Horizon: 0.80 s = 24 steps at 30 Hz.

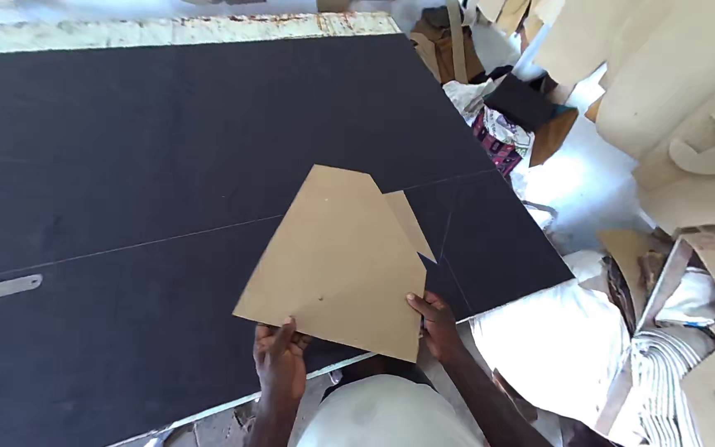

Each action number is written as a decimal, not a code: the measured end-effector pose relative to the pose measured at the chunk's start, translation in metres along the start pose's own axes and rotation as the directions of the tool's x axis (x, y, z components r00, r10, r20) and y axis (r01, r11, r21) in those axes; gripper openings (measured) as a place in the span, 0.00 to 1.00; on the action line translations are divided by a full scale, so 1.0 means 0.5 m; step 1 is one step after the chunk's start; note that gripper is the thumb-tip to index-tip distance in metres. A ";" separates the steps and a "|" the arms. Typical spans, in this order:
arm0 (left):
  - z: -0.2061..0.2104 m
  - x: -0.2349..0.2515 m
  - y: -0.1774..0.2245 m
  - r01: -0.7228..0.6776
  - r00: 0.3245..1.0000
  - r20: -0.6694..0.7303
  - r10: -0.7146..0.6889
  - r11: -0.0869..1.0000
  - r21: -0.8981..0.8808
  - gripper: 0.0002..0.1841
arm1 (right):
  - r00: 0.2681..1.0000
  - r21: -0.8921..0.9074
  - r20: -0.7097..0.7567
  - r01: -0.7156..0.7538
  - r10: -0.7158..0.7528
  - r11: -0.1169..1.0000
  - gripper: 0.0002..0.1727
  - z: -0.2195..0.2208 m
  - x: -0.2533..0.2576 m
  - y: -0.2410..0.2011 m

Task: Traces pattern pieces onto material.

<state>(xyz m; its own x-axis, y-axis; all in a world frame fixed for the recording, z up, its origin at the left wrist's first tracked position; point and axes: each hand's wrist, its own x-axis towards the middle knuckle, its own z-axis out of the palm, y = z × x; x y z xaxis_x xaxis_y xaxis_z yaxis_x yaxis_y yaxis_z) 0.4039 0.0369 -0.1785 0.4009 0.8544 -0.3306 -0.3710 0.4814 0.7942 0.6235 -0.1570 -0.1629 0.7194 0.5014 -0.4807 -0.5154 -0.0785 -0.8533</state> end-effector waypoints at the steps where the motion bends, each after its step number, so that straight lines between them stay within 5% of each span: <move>1: -0.018 -0.009 -0.007 0.023 1.000 0.013 -0.022 0.999 -0.029 0.20 | 1.000 0.010 0.008 -0.005 0.005 1.000 0.14 -0.009 0.008 0.002; 4: -0.085 -0.004 -0.003 0.027 1.000 -0.009 -0.027 0.999 -0.026 0.18 | 0.994 0.022 0.110 -0.020 0.018 1.000 0.13 -0.047 0.049 0.015; 9: -0.185 0.059 0.071 0.076 0.985 0.109 -0.134 0.902 0.424 0.23 | 0.965 -0.019 0.245 -0.089 0.091 0.996 0.12 -0.106 0.103 0.030; 12: -0.163 0.087 0.073 0.115 0.953 0.161 -0.256 0.798 0.591 0.21 | 0.949 -0.137 0.288 -0.088 0.124 0.987 0.11 -0.128 0.126 0.026; 17: -0.108 0.089 0.026 0.056 0.974 0.134 -0.183 0.770 0.636 0.19 | 0.967 -0.455 0.251 0.083 0.038 0.887 0.15 -0.149 0.145 -0.005; 24: -0.079 0.076 -0.023 0.049 0.978 0.114 -0.177 0.718 0.695 0.18 | 0.967 -0.682 0.206 0.252 -0.151 0.687 0.19 -0.184 0.171 -0.009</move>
<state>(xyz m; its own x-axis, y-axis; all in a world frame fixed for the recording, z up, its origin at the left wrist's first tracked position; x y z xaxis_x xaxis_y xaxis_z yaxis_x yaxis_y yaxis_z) 0.3902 0.0715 -0.2204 0.5531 0.7276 -0.4058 0.3355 0.2513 0.9079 0.7301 -0.1930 -0.2186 0.6772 0.6743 -0.2946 0.1451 -0.5149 -0.8449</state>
